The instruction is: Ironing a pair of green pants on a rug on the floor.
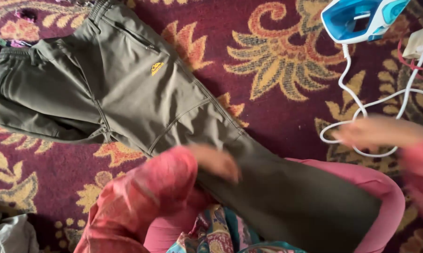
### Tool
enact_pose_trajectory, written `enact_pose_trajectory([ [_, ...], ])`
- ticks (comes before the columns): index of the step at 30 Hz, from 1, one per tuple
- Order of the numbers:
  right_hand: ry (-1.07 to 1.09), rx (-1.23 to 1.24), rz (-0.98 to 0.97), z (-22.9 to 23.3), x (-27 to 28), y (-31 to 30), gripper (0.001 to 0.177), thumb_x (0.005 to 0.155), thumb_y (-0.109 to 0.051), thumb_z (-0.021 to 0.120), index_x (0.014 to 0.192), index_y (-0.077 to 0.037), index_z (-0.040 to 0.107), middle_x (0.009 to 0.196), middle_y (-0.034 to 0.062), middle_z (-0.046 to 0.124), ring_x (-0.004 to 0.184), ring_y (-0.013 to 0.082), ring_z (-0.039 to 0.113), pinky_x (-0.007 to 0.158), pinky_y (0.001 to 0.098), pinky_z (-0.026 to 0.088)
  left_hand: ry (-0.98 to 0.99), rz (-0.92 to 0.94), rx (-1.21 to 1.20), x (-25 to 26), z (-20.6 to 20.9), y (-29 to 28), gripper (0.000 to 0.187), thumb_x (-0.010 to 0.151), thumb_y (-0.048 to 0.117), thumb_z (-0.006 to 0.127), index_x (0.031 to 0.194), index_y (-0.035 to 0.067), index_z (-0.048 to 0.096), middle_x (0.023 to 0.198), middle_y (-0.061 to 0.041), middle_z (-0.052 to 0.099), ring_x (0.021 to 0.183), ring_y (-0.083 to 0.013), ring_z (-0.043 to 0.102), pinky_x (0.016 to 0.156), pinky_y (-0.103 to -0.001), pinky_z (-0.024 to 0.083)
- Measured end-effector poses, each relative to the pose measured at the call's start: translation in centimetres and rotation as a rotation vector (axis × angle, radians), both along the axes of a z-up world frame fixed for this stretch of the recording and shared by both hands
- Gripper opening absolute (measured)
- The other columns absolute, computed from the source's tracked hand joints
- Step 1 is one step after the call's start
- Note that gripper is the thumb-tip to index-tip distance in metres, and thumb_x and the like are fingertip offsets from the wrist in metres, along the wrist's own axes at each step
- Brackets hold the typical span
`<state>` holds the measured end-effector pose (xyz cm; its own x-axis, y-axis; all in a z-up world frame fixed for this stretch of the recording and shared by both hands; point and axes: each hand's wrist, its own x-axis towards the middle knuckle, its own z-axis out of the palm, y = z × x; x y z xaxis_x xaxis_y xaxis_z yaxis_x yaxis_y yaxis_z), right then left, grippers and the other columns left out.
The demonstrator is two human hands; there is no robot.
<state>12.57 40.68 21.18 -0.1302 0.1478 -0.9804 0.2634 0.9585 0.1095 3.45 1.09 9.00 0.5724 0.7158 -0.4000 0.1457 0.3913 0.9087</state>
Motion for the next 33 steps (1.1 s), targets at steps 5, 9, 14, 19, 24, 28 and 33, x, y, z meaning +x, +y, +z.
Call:
enact_pose_trajectory([
  [5,0.403,-0.255,-0.092,-9.4,-6.5,-9.5,0.045,0.089,-0.059,0.064,0.111,-0.024,0.081,0.104,-0.0021,0.082,0.087,0.0179,0.074,0.078,0.0336,0.053,1.908,0.465,0.236,-16.4,-8.6,-3.5,0.024,0.089,0.017,0.054,0.106,0.009,0.067,0.095,-0.006,0.064,0.067,-0.0185,0.068,0.042,-0.033,0.053],
  [9,0.226,-0.448,-0.060,-16.6,-4.8,-14.6,0.061,0.088,-0.061,0.063,0.056,-0.010,0.057,0.053,0.0053,0.051,0.052,0.0190,0.049,0.061,0.0397,0.039,1.845,0.825,-0.286,-26.3,-6.5,-6.9,0.062,0.093,0.019,0.046,0.155,0.022,0.043,0.103,-0.013,0.069,0.081,-0.0337,0.075,0.059,-0.051,0.058],
  [14,0.127,-0.558,-0.320,-15.6,-3.6,-15.3,0.060,0.090,-0.044,0.076,0.071,-0.018,0.025,0.061,-0.0042,0.029,0.055,0.0130,0.023,0.056,0.0383,0.016,1.822,0.505,-0.497,-31.7,-6.6,-6.8,0.049,0.101,0.017,0.039,0.146,0.029,0.056,0.123,-0.013,0.068,0.105,-0.0389,0.071,0.068,-0.054,0.056],
  [19,0.068,-0.677,-0.290,-15.0,-5.1,-12.6,0.051,0.090,-0.044,0.078,0.070,-0.015,0.041,0.062,-0.0030,0.042,0.055,0.0129,0.036,0.056,0.0353,0.026,1.806,0.462,-0.652,-35.7,-7.6,-5.8,0.046,0.103,0.014,0.038,0.142,0.024,0.060,0.114,-0.018,0.079,0.101,-0.0425,0.077,0.071,-0.050,0.054],
  [24,0.231,-0.564,-0.225,-13.6,-7.3,-8.6,0.041,0.088,-0.044,0.061,0.073,-0.008,0.051,0.063,0.0076,0.062,0.051,0.0202,0.065,0.054,0.0402,0.042,2.222,1.052,0.137,-39.2,-8.0,0.1,0.029,0.083,0.000,0.054,0.091,0.016,0.077,0.076,-0.007,0.074,0.063,-0.0331,0.072,0.051,-0.046,0.058],
  [28,0.416,-0.386,-0.383,-16.1,-7.6,-3.6,0.071,0.089,-0.062,0.062,0.081,0.008,0.070,0.079,0.0300,0.071,0.083,0.0410,0.073,0.065,0.0478,0.053,1.828,1.129,0.332,-35.6,-5.9,8.8,0.019,0.090,0.006,0.057,0.102,0.008,0.072,0.085,-0.016,0.072,0.075,-0.0403,0.070,0.062,-0.052,0.056],
  [33,0.468,-0.254,-0.721,-17.5,-7.0,-1.6,0.058,0.075,-0.057,0.081,0.078,-0.002,0.063,0.061,0.0093,0.058,0.056,0.0236,0.062,0.048,0.0360,0.047,1.334,1.172,0.488,-26.5,-3.6,14.2,0.024,0.100,0.013,0.061,0.116,-0.004,0.067,0.097,-0.026,0.071,0.091,-0.0493,0.067,0.076,-0.060,0.054],
])
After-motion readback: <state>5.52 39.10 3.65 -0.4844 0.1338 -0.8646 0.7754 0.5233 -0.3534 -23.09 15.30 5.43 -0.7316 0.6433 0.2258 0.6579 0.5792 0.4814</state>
